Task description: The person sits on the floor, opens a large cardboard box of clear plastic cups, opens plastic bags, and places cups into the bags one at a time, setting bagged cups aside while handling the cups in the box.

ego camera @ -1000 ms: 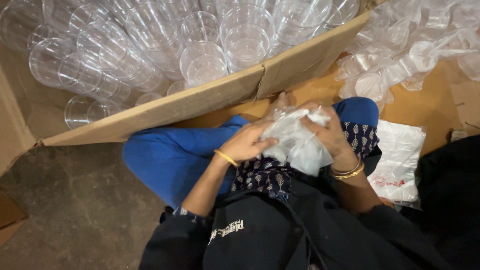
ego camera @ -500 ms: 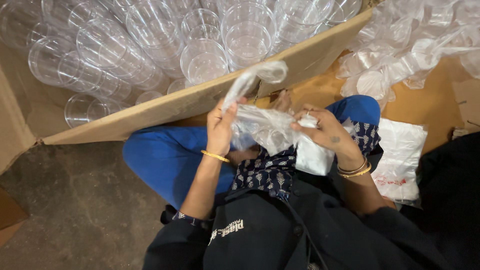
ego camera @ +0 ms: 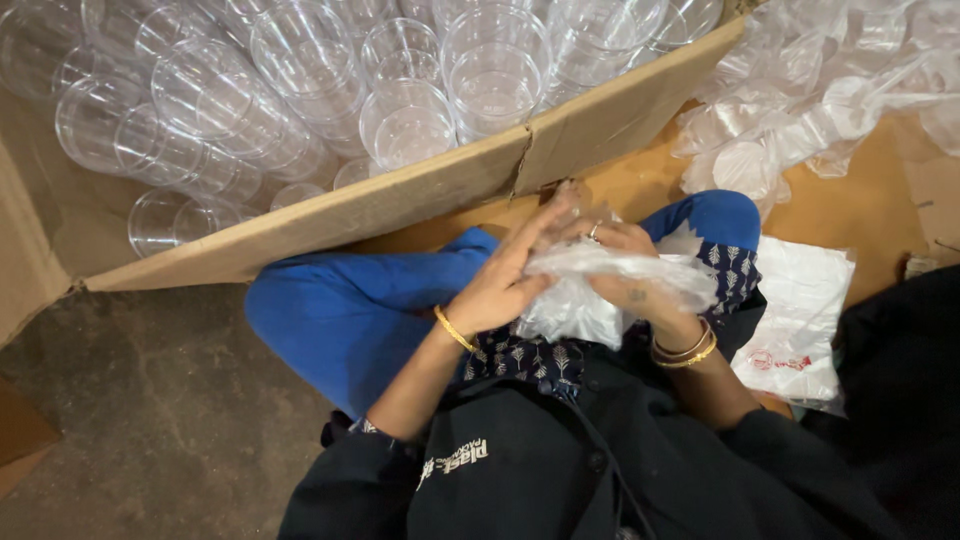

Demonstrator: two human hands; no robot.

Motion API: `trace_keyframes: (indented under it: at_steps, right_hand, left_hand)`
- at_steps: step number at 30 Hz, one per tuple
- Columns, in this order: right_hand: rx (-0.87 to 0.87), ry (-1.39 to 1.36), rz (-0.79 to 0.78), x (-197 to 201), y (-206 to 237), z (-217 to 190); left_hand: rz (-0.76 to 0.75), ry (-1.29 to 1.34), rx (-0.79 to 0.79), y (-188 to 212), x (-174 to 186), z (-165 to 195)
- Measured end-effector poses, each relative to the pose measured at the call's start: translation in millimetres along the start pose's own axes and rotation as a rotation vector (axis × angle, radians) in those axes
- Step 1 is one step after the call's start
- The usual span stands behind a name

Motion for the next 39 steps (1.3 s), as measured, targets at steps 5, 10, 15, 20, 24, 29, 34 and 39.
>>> trace_keyframes:
  at_steps: [5, 10, 15, 20, 24, 29, 34, 39]
  right_hand:
    - [-0.222, -0.268, 0.074, 18.9, 0.5, 12.9]
    - [-0.326, -0.673, 0.108, 31.5, -3.1, 8.9]
    - [-0.637, -1.118, -0.023, 14.0, 1.0, 2.1]
    - [-0.503, -0.386, -0.542, -31.9, 7.8, 10.4]
    - [-0.511, -0.130, -0.549, -35.2, 25.8, 36.7]
    - [-0.576, -0.584, -0.383, -45.3, 37.8, 49.1]
    - [-0.794, -0.978, -0.321, -75.5, 62.2, 65.9]
    - [-0.788, -1.010, -0.517, -91.5, 95.7, 66.4]
  left_hand:
    - [0.068, 0.209, 0.226, 15.4, 7.1, -51.3]
    - [0.192, -0.134, 0.189, 23.0, 36.5, -50.1]
    - [0.153, -0.557, 0.140, 17.4, 16.5, -24.1]
    - [0.087, -0.620, 0.003, 7.0, -1.2, -4.6]
    - [0.197, -0.659, -0.122, 11.9, 17.7, 8.8]
    - [0.246, -0.498, 0.020, 16.1, 29.1, -0.7]
    - [0.260, -0.312, -0.080, 17.1, 37.2, 3.4]
    - [0.282, -0.113, -0.059, 16.6, 52.2, 0.0]
Point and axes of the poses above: each hand's wrist, its own y-axis away from the middle knuckle, its own x-axis out of the back of the hand, z = x × y, the point moved 7 cm from there along -y, towards the middle knuckle, and after that the axes turned 7 degrees about y, right-handed, at the moved point
